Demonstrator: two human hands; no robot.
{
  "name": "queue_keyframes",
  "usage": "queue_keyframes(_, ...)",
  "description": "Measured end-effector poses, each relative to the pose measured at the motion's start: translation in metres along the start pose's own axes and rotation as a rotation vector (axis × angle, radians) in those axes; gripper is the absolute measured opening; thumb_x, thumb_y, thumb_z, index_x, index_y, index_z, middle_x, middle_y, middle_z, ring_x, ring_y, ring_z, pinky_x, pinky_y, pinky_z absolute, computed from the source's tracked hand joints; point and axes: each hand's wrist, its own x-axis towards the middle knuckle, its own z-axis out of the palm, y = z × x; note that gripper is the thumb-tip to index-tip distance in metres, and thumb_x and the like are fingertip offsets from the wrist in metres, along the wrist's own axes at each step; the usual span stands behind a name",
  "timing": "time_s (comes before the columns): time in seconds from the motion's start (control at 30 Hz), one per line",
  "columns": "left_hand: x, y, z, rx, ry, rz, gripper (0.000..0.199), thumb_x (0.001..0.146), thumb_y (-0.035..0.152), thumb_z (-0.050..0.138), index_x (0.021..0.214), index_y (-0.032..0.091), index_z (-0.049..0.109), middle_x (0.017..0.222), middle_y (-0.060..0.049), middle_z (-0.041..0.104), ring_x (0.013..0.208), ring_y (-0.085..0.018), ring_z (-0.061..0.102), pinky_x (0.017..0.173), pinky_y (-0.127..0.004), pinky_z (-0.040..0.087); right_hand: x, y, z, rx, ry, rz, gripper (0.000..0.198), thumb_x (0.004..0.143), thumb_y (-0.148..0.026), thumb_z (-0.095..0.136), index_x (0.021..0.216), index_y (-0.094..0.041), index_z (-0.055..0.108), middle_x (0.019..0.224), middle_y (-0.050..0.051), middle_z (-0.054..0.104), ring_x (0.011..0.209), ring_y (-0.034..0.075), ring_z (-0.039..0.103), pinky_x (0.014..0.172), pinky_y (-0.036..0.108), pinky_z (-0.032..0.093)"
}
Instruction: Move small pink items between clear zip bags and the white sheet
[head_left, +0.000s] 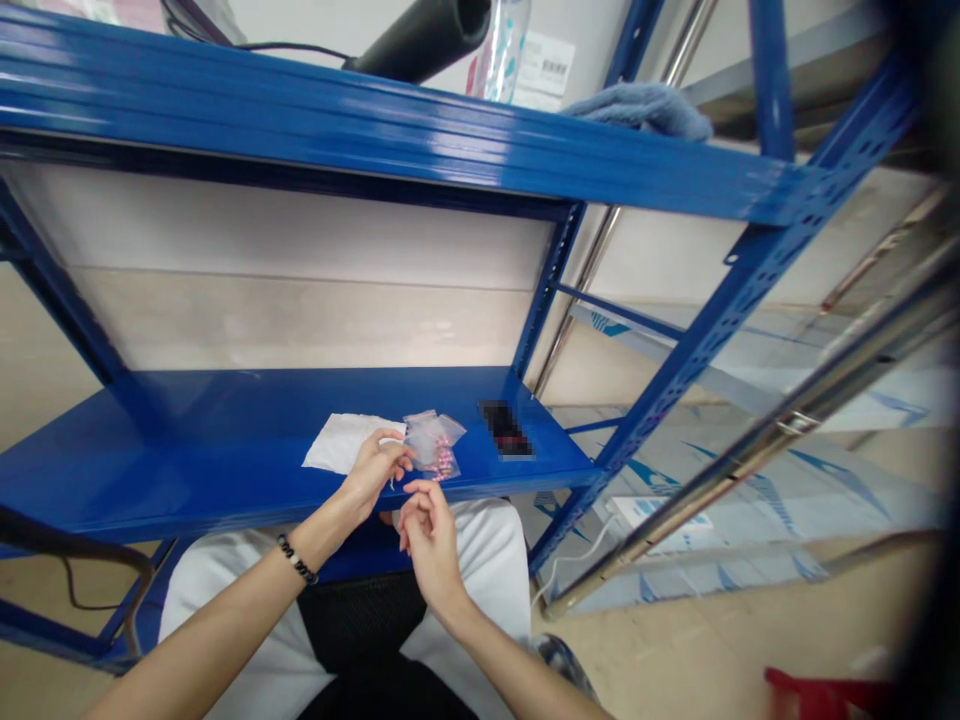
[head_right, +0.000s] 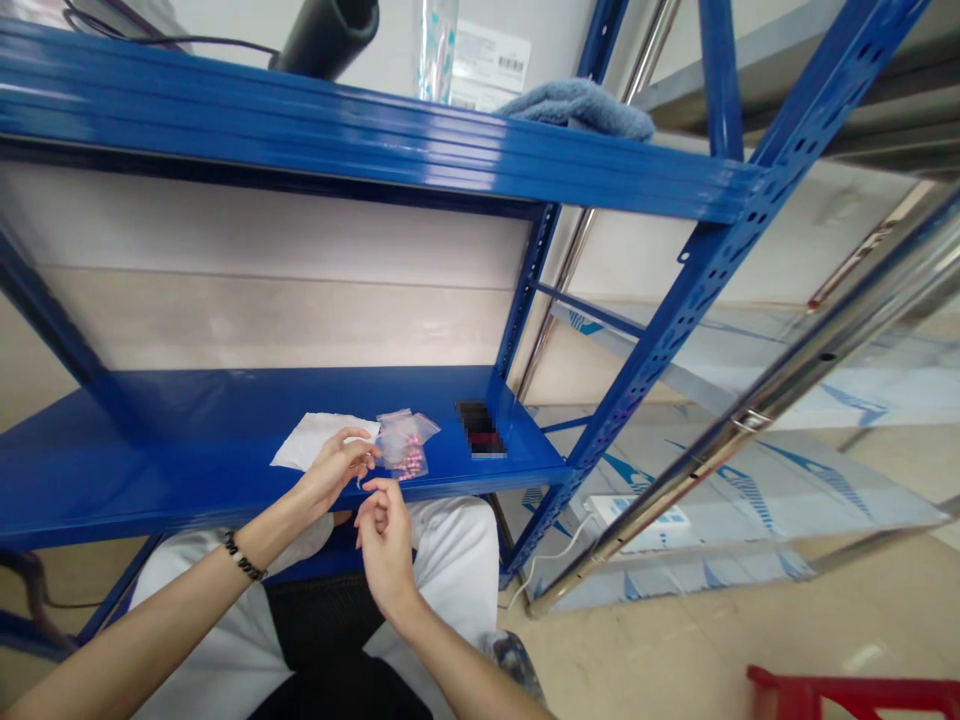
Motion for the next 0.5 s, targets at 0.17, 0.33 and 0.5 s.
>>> queue_keyframes(0.17,-0.058,-0.008,-0.02,0.192,0.061,0.167,0.022,0.071,0.018,0.066,0.073,0.019,0.045,0.065,0.006,0.044,0.056,-0.008,0.044,0.054,-0.019,0.035,-0.009,-0.001,0.002,-0.217,0.052,-0.102,0.025,0.085,-0.017,0.052,0.11,-0.022,0.051,0.068,-0.006,0.034,0.061,0.012,0.039,0.062,0.023,0.038)
queue_keyframes(0.33,-0.109,-0.054,-0.061,0.214,0.026,0.084,0.023,0.075,0.023,0.069,0.068,0.018,0.047,0.067,0.003,0.045,0.061,-0.01,0.045,0.057,-0.02,0.035,-0.031,0.007,0.006,-0.331,-0.04,-0.148,0.027,0.093,-0.02,0.043,0.117,-0.024,0.054,0.08,0.001,0.048,0.073,0.016,0.051,0.07,0.027,0.043)
queue_keyframes(0.5,-0.12,-0.074,-0.075,0.099,-0.212,0.011,0.029,0.072,0.041,0.075,0.076,0.018,0.057,0.067,-0.001,0.056,0.058,-0.013,0.051,0.054,-0.022,0.036,-0.03,0.018,0.002,-0.443,-0.174,-0.359,0.039,0.094,-0.014,0.039,0.128,-0.026,0.053,0.081,0.004,0.061,0.068,0.016,0.059,0.069,0.027,0.048)
